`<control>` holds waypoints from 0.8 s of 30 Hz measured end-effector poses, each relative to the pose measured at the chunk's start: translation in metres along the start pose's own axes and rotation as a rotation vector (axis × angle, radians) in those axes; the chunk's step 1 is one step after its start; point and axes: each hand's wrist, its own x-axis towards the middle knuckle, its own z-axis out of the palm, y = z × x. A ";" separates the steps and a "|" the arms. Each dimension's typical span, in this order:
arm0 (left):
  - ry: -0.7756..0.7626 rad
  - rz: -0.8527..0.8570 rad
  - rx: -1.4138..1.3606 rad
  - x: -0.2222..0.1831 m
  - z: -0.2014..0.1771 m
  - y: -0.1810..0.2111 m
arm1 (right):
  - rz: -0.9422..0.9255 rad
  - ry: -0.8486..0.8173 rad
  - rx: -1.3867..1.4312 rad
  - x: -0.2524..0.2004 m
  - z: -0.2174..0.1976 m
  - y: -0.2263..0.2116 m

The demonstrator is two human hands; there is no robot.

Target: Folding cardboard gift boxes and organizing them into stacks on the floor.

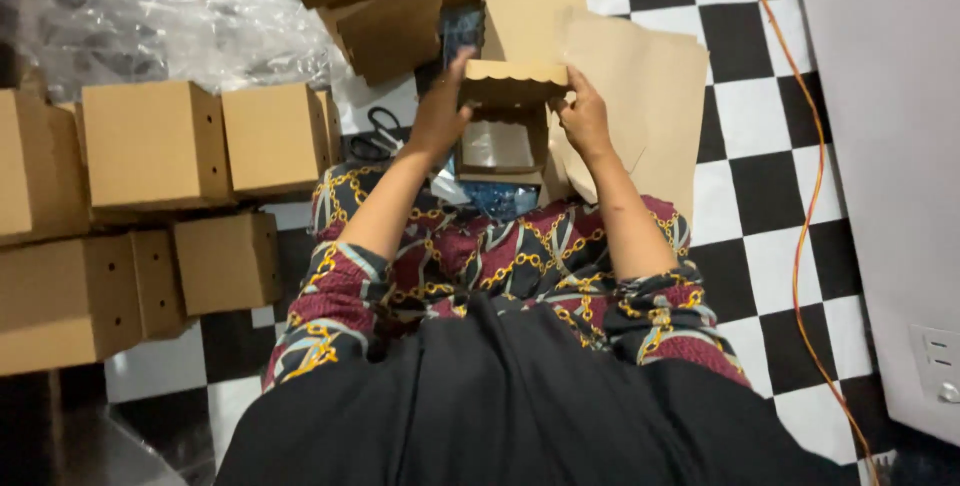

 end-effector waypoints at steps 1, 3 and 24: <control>-0.048 0.054 0.105 -0.002 0.007 -0.013 | -0.034 0.012 0.034 -0.005 0.003 0.003; -0.086 0.132 0.211 -0.005 0.003 -0.002 | -0.085 0.044 0.065 -0.008 0.007 0.027; -0.172 -0.455 0.216 -0.048 0.133 -0.130 | 0.689 -0.046 0.999 -0.111 0.076 0.079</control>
